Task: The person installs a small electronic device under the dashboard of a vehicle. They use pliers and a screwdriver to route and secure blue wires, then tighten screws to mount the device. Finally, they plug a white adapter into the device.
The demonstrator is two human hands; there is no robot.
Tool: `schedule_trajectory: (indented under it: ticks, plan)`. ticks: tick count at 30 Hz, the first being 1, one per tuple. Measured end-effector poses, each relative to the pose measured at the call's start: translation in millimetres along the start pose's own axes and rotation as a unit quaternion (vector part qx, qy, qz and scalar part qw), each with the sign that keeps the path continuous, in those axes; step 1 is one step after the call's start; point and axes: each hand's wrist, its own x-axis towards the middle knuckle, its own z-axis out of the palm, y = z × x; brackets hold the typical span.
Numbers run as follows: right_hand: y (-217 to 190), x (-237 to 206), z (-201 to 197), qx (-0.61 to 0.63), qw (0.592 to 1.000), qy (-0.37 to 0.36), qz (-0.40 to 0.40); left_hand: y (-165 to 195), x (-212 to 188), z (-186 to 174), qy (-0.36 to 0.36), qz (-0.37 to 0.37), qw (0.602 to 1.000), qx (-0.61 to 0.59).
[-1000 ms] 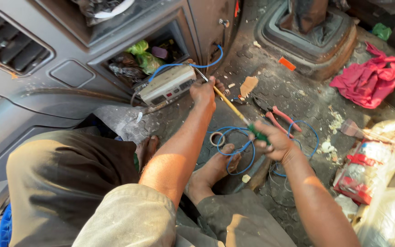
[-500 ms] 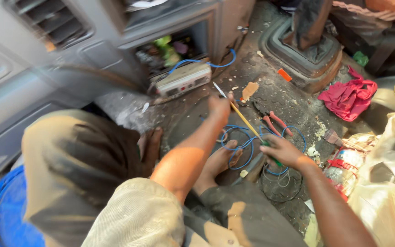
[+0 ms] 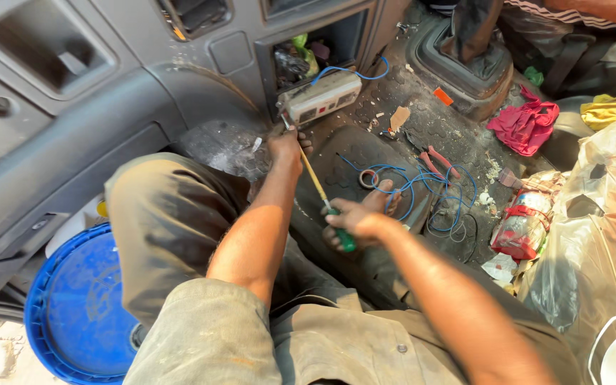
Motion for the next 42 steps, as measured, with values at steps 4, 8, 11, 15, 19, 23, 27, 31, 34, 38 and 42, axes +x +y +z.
schedule_trajectory:
  ticks: [4, 8, 11, 15, 19, 23, 27, 31, 34, 38, 42]
  plan:
    - [40, 35, 44, 0.064, 0.988, 0.076, -0.114, 6, 13, -10, -0.004, -0.010, 0.999, 0.034]
    - [52, 43, 50, 0.075, 0.979, 0.113, -0.155, 1, 19, -10, 0.005, -0.029, 1.000, 0.001]
    - [47, 42, 46, 0.072, 0.977, 0.125, -0.160, -3, 26, -9, -0.016, -0.014, 1.000, -0.008]
    - [41, 43, 51, 0.099, 0.975, 0.115, -0.163, -1, 33, -8, -0.002, -0.010, 1.000, 0.024]
    - [42, 42, 58, 0.120, 0.975, 0.095, -0.158, 0, 31, -8, 0.002, 0.000, 0.999, 0.046]
    - [43, 40, 59, 0.121, 0.976, 0.094, -0.155, 2, 25, -11, 0.013, -0.027, 0.995, 0.092]
    - [46, 42, 58, 0.134, 0.975, 0.095, -0.151, 3, 24, -11, 0.006, -0.026, 0.995, 0.096]
    - [51, 47, 55, 0.160, 0.970, 0.085, -0.163, 0, 27, -10, 0.014, -0.028, 0.996, 0.083]
    - [55, 49, 51, 0.171, 0.968, 0.080, -0.168, -1, 29, -10, 0.010, -0.028, 0.997, 0.074]
    - [58, 51, 48, 0.208, 0.962, 0.069, -0.164, 1, 28, -10, 0.013, -0.030, 0.997, 0.070]
    - [61, 49, 46, 0.306, 0.937, 0.005, -0.171, 2, 28, -9, 0.018, -0.032, 0.997, 0.068]
